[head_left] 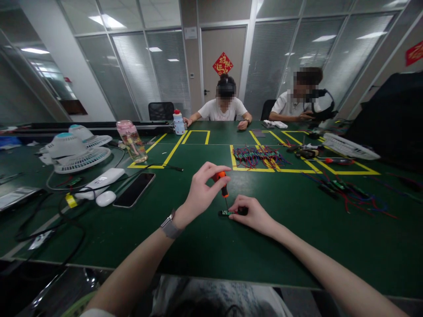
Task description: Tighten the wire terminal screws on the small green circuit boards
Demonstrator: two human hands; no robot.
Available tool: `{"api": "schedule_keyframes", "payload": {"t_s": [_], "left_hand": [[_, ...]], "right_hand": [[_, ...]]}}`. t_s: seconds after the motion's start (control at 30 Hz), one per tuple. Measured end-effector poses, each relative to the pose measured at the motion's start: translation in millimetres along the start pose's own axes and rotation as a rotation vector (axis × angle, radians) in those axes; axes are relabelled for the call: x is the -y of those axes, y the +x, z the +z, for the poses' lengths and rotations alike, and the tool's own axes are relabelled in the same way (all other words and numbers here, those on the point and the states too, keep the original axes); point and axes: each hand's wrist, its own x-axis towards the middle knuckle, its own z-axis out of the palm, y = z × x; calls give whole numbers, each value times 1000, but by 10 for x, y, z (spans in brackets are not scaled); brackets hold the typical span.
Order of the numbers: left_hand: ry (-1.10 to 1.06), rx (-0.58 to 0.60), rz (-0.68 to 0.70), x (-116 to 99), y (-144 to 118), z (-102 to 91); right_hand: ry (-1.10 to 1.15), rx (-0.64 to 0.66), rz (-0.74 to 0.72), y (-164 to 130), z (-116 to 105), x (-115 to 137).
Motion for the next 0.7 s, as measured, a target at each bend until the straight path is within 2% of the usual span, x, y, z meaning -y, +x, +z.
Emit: {"api": "schedule_keyframes", "payload": {"t_s": [0.17,0.3,0.43,0.6,0.7], "left_hand": [[35,47,66,-41,-3,5],[105,-19,101,-53,-13,5],[87,8,106,-49,-29,25],[149,-129,113,-28,-44,65],[117,-75,117,-25,-43,59]], "right_hand": [[-43,39,-6,-4,-35,24],[-74,70,-19,-11,-70,17],[-94,43,-11,-18,-60,1],[-88,29,-12,-16,-40,-6],[-90,18,-9,-14,-32,-1]]}}
